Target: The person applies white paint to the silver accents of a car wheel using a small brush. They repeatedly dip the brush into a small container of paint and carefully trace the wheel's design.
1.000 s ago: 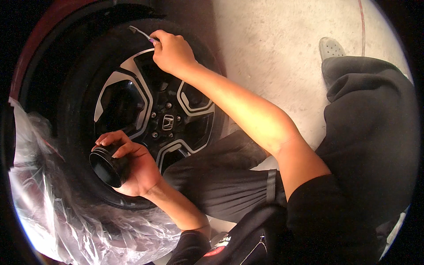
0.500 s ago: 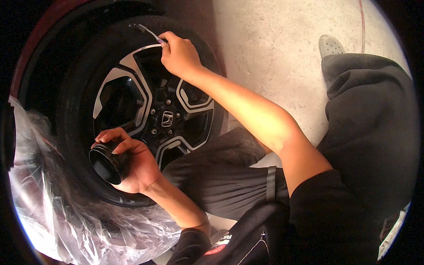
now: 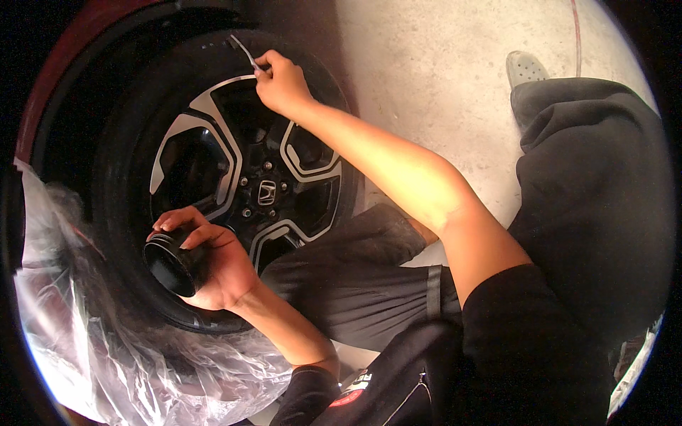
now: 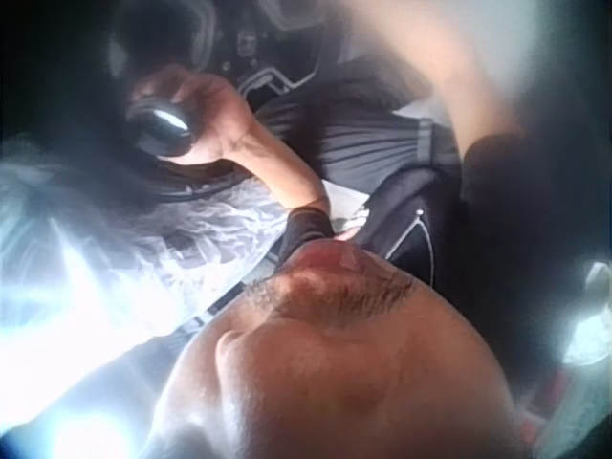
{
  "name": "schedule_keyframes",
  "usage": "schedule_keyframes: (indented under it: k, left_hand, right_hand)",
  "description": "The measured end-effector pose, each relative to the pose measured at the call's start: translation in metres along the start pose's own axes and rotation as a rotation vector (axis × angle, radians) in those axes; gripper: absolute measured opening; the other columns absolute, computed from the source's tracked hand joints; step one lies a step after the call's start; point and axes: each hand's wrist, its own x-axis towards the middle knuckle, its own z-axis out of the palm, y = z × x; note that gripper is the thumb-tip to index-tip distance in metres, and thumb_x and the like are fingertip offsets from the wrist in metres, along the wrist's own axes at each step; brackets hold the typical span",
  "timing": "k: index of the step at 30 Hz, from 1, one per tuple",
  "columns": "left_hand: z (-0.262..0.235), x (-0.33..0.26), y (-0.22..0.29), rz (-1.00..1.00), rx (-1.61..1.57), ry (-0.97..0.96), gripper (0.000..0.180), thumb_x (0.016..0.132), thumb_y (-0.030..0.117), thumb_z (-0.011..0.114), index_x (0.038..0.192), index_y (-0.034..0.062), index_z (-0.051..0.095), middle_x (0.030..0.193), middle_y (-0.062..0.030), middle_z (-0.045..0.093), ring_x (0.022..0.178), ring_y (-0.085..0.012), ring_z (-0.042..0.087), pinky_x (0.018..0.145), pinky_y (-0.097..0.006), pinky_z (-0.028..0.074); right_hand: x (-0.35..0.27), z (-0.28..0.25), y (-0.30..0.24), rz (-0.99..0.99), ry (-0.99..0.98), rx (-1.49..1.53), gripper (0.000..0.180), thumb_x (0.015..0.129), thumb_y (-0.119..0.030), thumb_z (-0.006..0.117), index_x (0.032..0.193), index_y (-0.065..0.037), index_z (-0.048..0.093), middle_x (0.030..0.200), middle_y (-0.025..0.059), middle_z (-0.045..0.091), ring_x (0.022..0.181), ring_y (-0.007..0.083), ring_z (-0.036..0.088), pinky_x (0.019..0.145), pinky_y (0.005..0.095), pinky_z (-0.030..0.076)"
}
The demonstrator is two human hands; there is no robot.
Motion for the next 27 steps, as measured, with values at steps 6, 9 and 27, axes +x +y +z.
schedule_keyframes:
  k: [6,9,27]
  left_hand:
    - [-0.006,0.002,0.003,-0.005,-0.064,0.070,0.038,0.083,0.014,0.073,0.119,0.0096,0.061,0.122,-0.0031,0.056,0.114,-0.0158,0.056,0.078,-0.030,0.060]
    - [0.001,0.000,0.001,-0.023,-0.081,0.035,0.030,0.086,0.006,0.067,0.115,0.0022,0.059,0.120,-0.0085,0.058,0.112,-0.0197,0.060,0.080,-0.034,0.061]
    - [-0.007,0.000,0.017,-0.064,-0.158,0.111,0.030,0.087,0.012,0.068,0.116,0.0129,0.062,0.118,-0.0025,0.057,0.109,-0.0152,0.059,0.074,-0.030,0.060]
  right_hand:
    - [-0.028,0.001,0.024,-0.004,-0.009,0.091,0.021,0.093,-0.011,0.066,0.113,-0.006,0.062,0.076,0.0134,0.071,0.072,0.0236,0.070,0.069,0.0368,0.051]
    - [-0.005,-0.002,0.016,-0.028,0.055,0.119,0.025,0.092,-0.011,0.069,0.116,-0.007,0.064,0.081,0.0136,0.073,0.072,0.0234,0.070,0.069,0.0356,0.052]
    - [-0.008,0.030,0.028,-0.171,0.160,0.053,0.024,0.084,-0.007,0.077,0.107,-0.003,0.072,0.085,0.0132,0.073,0.075,0.0160,0.069,0.070,0.0313,0.052]
